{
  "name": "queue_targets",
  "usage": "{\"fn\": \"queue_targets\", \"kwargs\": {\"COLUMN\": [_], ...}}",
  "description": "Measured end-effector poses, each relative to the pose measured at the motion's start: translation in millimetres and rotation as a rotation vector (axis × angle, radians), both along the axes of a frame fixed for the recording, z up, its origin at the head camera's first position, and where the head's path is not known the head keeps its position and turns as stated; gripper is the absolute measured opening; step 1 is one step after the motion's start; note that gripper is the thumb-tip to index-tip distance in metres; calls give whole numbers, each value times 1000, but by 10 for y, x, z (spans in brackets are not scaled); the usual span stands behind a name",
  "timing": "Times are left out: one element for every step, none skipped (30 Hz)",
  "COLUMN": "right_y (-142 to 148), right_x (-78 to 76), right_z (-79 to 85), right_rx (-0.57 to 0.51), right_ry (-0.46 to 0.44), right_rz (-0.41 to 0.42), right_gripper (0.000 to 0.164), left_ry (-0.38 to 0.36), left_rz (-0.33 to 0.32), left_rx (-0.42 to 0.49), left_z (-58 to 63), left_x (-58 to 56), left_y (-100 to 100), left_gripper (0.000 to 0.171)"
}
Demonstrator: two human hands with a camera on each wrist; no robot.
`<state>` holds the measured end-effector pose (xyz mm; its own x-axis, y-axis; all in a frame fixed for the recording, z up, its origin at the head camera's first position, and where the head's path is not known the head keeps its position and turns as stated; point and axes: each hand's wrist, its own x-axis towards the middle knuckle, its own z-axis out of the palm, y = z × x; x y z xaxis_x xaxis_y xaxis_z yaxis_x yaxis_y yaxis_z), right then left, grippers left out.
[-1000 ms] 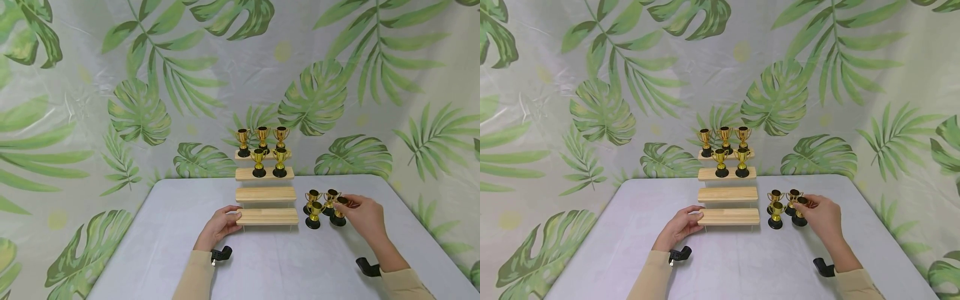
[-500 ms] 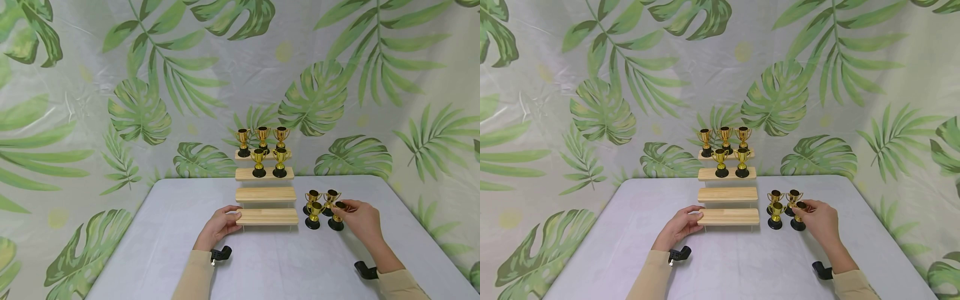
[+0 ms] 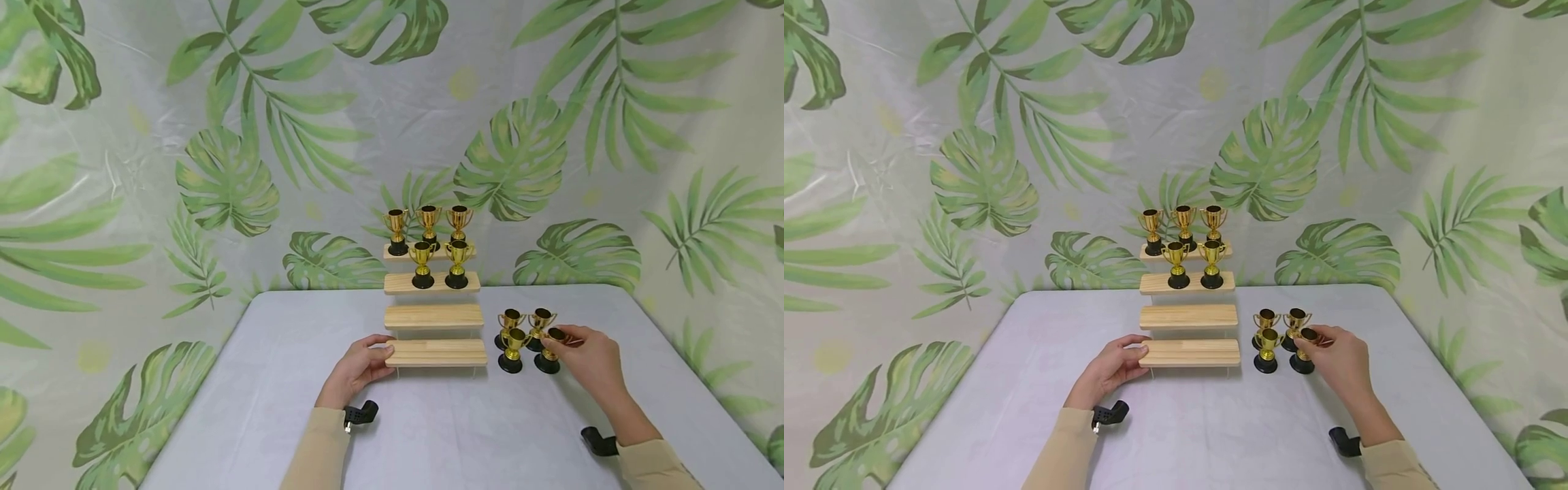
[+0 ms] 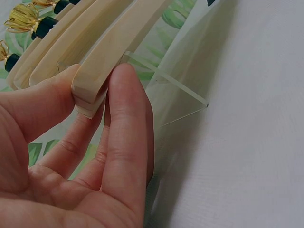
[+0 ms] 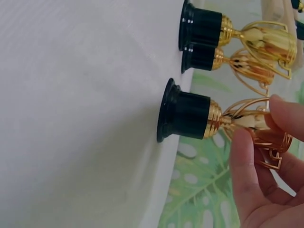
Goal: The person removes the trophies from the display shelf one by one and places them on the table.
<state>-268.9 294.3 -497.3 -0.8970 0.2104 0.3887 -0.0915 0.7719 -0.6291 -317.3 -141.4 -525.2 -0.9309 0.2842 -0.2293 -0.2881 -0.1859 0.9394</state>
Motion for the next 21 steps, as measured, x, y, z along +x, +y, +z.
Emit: {"fn": "queue_targets", "kwargs": {"right_y": [0,-2,-3,-5,-7,-8,-6,-3,2,8,16,26,36,46,56,66,75,86,94,104,114], "right_x": [2,3,3,3,2,0,-3,-5,-8,-9,-11,-13,-14,-15,-16,-19,-22,-25,-29,-33,-38], "right_z": [-11,-23,-34,-45,-55,-63,-70,-75,-79,-82,-84,-85,-85,-85,-83,-82,-81,-80,-78,-77,-77], "right_rx": [-5,-9,-10,-10,-9,-5,3,9,14,15,18,21,24,26,25,24,23,23,22,22,24], "right_ry": [2,3,5,10,16,23,30,35,40,42,44,44,43,42,40,39,37,36,35,34,32], "right_rz": [5,11,17,24,29,33,35,38,40,43,45,47,49,51,53,56,60,64,69,75,81], "right_gripper": [52,52,52,52,52,51,51,50,50,50,50,49,49,49,48,48,47,47,47,48,48], "left_ry": [3,4,5,2,-1,-1,-5,-12,-20,-26,-28,-30,-36,-37,-36,-31,-25,-20,-17,-10,-6], "left_rz": [1,4,6,9,10,8,7,9,12,15,15,15,17,16,15,11,8,6,5,2,0], "left_rx": [-5,-7,-11,-11,-12,-12,-7,-1,5,10,14,16,21,21,20,17,12,9,6,0,-3], "left_z": [2,3,5,6,4,1,0,-2,-2,-4,-5,-3,-2,-2,0,1,-1,-1,-1,-1,-3], "left_x": [2,3,7,7,7,7,6,3,1,-3,-6,-8,-12,-15,-15,-16,-17,-16,-16,-16,-18], "left_y": [-3,-6,-11,-15,-18,-20,-21,-20,-19,-16,-13,-9,-5,0,3,6,8,9,12,14,17], "left_gripper": [44,44,44,43,43,43,43,44,44,44,45,45,45,46,46,46,46,46,46,46,46]}}
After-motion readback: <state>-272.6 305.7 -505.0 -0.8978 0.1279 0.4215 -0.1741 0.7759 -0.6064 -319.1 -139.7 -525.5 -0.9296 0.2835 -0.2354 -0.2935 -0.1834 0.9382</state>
